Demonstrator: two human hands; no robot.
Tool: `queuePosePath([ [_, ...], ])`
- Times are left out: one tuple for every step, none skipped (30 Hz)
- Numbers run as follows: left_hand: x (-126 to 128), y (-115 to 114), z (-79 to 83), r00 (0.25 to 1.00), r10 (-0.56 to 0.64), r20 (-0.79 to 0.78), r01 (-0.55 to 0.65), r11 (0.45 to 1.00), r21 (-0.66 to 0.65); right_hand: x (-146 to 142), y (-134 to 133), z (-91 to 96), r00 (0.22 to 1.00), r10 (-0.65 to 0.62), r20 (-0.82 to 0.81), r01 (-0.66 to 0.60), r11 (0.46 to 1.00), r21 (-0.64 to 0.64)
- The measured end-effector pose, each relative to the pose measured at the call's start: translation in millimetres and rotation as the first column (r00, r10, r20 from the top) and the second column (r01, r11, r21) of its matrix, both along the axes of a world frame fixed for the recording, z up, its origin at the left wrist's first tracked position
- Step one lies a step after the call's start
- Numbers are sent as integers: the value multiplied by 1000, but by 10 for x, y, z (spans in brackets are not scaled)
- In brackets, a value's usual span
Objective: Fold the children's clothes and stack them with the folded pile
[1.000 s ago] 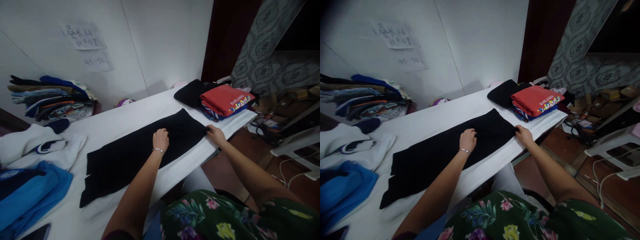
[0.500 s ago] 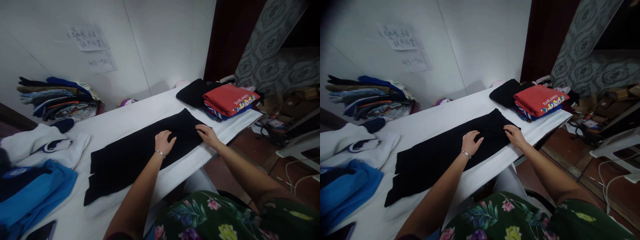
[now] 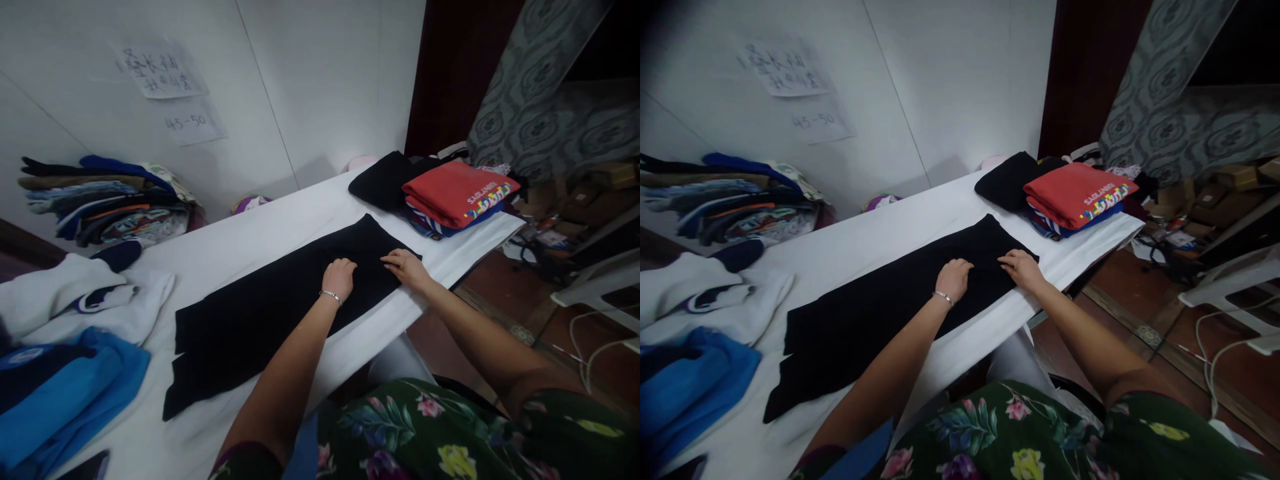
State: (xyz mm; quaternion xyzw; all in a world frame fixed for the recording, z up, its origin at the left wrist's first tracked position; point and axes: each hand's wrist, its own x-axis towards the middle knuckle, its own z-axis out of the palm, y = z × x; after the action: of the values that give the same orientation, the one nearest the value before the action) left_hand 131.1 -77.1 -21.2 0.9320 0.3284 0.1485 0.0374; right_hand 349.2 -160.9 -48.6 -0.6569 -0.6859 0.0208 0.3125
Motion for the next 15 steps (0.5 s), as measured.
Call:
queuePosePath([
  [-16,-16,-26,1000,15,16,-15,1000,3,-1,12,5,999,4,46,-3,1000,-13],
  [-33,-35,-48,999,27,39,-27,1000,7,-5,25,9,997,7,82,-5,1000,-23],
  [-50,-54,-67,997,33,65,-33,999,10,-13,39,13,995,6,103,-3,1000,-28],
  [-66,-70,-82,996,31,87,-32,999,11,-25,53,18,994,5,106,-1,1000,-31],
  [-80,-82,-94,994,25,107,-27,1000,10,-40,67,23,996,3,88,0,1000,-31],
  [-94,-89,-106,992,18,126,-19,1000,8,-56,78,30,999,-5,45,6,1000,-28],
  [-105,-93,-116,990,11,144,-12,1000,6,-70,86,39,999,-23,-29,22,1000,-22],
  [-116,-93,-126,987,6,162,-7,1000,5,-79,87,50,989,-51,-136,50,999,-15],
  [-125,-92,-135,984,3,178,-4,1000,3,-78,80,65,959,-80,-270,80,997,-12],
  [-132,-90,-144,981,-1,194,0,1000,3,-62,62,82,901,-103,-420,107,994,-14],
  [-138,-88,-150,978,-6,209,5,1000,3,-29,33,102,814,-119,-568,132,991,-18],
  [-143,-86,-156,975,-10,222,9,1000,4,25,-10,123,709,-122,-694,149,989,-21],
  [-146,-85,-158,972,-13,236,12,1000,5,102,-66,143,602,-112,-790,159,987,-18],
  [-149,-86,-159,969,-16,248,16,1000,4,200,-135,162,505,-96,-858,173,985,-9],
  [-152,-87,-158,965,-18,260,19,1000,2,315,-216,176,423,-80,-903,196,981,5],
])
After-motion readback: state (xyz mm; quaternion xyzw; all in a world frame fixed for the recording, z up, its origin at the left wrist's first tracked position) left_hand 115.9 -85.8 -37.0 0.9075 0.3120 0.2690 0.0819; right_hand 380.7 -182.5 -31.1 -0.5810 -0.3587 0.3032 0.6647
